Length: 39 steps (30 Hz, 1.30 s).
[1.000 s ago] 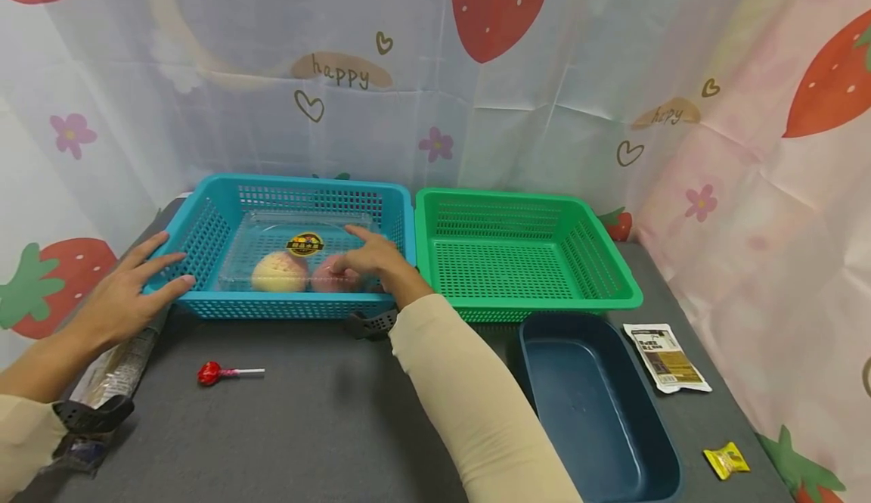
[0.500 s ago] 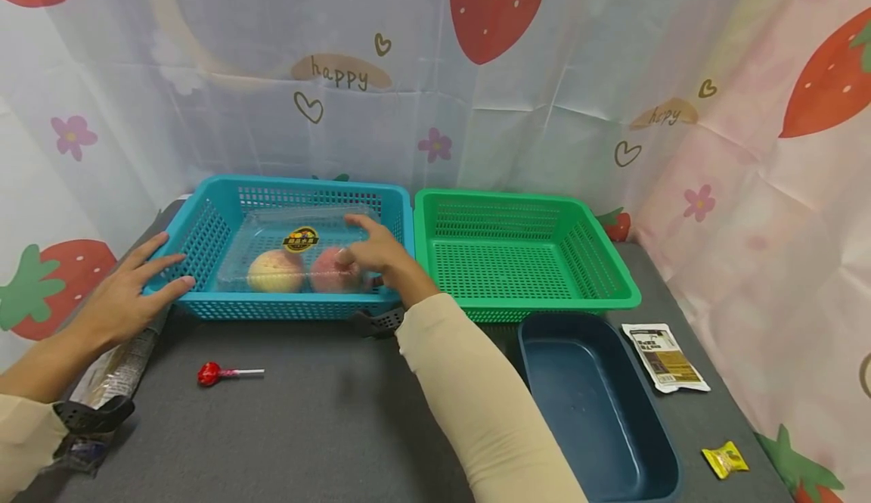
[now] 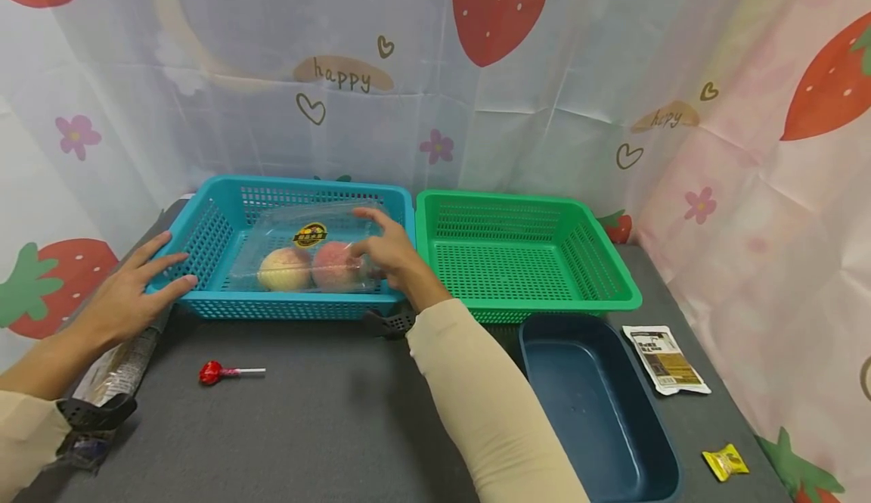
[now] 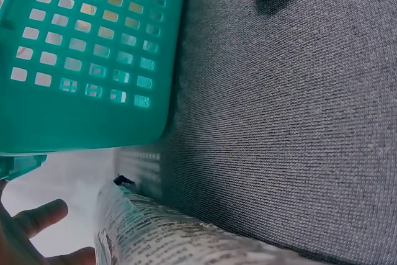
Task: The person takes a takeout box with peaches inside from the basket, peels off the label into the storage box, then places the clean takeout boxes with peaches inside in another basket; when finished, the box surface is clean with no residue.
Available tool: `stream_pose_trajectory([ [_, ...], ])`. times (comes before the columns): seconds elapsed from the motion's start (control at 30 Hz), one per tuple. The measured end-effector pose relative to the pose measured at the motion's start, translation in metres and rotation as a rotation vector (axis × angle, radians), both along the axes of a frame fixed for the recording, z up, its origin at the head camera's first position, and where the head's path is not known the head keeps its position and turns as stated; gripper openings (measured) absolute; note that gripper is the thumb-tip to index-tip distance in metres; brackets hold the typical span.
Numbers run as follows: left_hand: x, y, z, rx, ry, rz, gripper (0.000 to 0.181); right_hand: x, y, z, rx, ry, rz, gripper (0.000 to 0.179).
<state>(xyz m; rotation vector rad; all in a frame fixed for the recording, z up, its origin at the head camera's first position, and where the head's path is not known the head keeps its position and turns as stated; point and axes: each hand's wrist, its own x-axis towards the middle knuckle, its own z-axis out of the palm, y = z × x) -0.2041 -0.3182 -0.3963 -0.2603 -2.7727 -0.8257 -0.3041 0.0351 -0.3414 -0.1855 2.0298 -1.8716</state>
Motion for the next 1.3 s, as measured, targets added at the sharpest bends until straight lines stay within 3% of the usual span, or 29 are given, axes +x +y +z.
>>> stream_pose_trajectory([
  [0.27, 0.001, -0.001, 0.000, 0.000, -0.015, 0.002, 0.064, 0.001, 0.004, -0.002, -0.055, 0.009, -0.028, 0.069],
  [0.8, 0.000, -0.001, 0.000, -0.008, -0.013, 0.008, 0.064, 0.009, 0.024, 0.011, -0.338, -0.026, -0.070, 0.061],
  [1.3, 0.001, 0.001, 0.001, -0.002, -0.009, 0.005, 0.064, 0.044, 0.062, 0.048, -0.417, -0.002, -0.034, 0.062],
])
